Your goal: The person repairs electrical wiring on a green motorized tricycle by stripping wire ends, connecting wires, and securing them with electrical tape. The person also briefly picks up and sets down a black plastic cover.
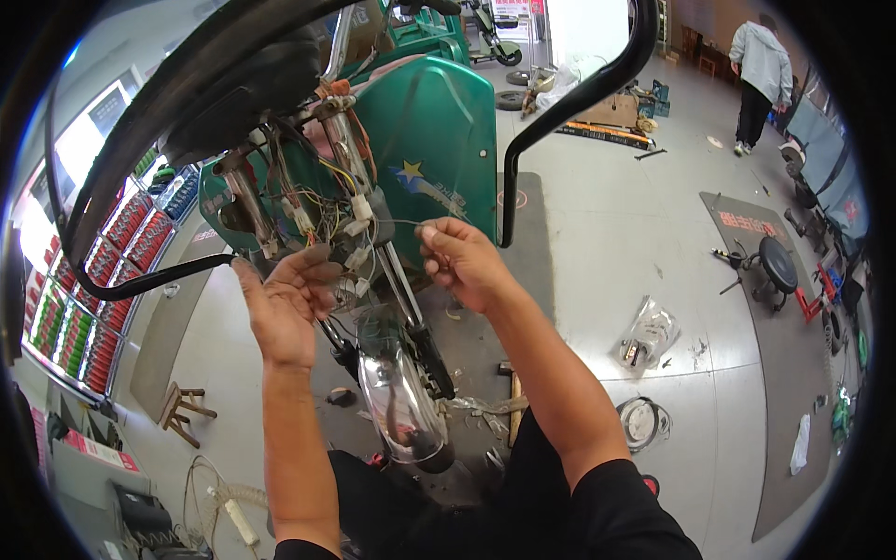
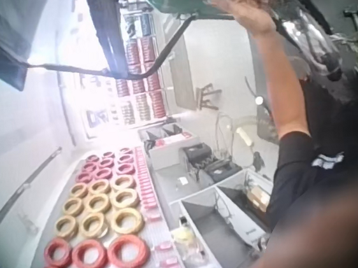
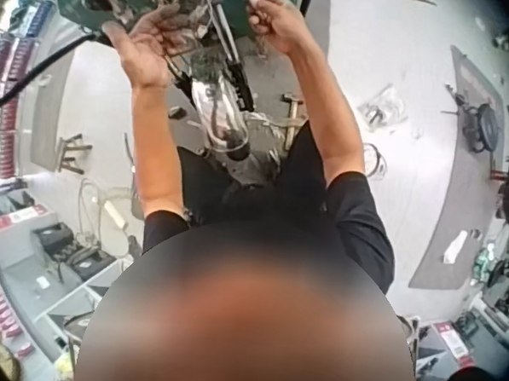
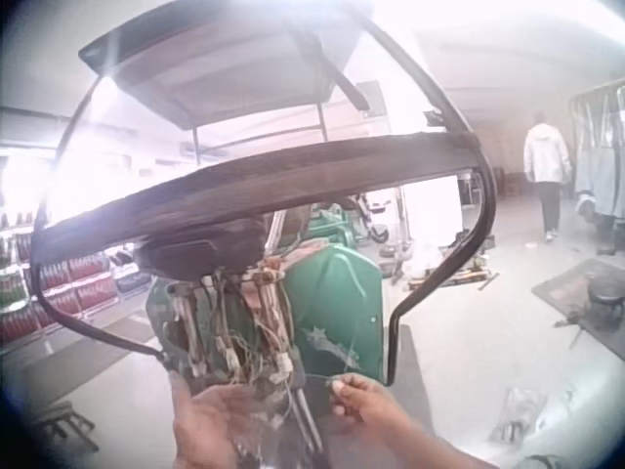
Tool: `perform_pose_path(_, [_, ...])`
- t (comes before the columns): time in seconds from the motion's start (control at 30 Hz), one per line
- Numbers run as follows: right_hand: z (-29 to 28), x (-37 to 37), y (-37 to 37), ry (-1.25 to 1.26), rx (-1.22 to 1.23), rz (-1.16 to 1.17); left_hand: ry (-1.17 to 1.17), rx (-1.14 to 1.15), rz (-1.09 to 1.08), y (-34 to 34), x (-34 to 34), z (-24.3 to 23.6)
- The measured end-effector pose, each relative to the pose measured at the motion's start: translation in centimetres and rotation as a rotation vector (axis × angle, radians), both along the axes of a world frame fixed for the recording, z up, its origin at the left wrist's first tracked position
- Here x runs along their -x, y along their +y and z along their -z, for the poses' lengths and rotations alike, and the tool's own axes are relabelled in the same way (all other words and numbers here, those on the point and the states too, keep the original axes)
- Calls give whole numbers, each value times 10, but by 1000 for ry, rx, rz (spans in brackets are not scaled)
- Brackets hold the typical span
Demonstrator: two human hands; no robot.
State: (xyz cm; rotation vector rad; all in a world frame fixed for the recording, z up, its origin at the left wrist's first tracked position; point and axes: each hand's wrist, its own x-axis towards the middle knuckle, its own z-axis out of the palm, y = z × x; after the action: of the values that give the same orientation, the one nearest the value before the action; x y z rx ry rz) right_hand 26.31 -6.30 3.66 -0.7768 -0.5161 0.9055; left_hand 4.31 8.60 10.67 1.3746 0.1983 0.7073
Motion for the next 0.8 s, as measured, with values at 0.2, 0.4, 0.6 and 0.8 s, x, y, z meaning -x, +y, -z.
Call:
perform_pose_path(0.2, [7,-7,0,-112,120,151,376,-865,-485,-24,-17,-7])
perform_pose_path(0.4, [7,-4,-5,-218,63,162,652,-1365,-564,-20,-31,-12])
perform_pose_path(0.6, [-7,7,-9,-274,64,238,619,-1169,-451,-11,-36,-19])
perform_pose_path(0.8, [-7,6,-13,-380,17,284,550,-1180,-357,-5,-30,-30])
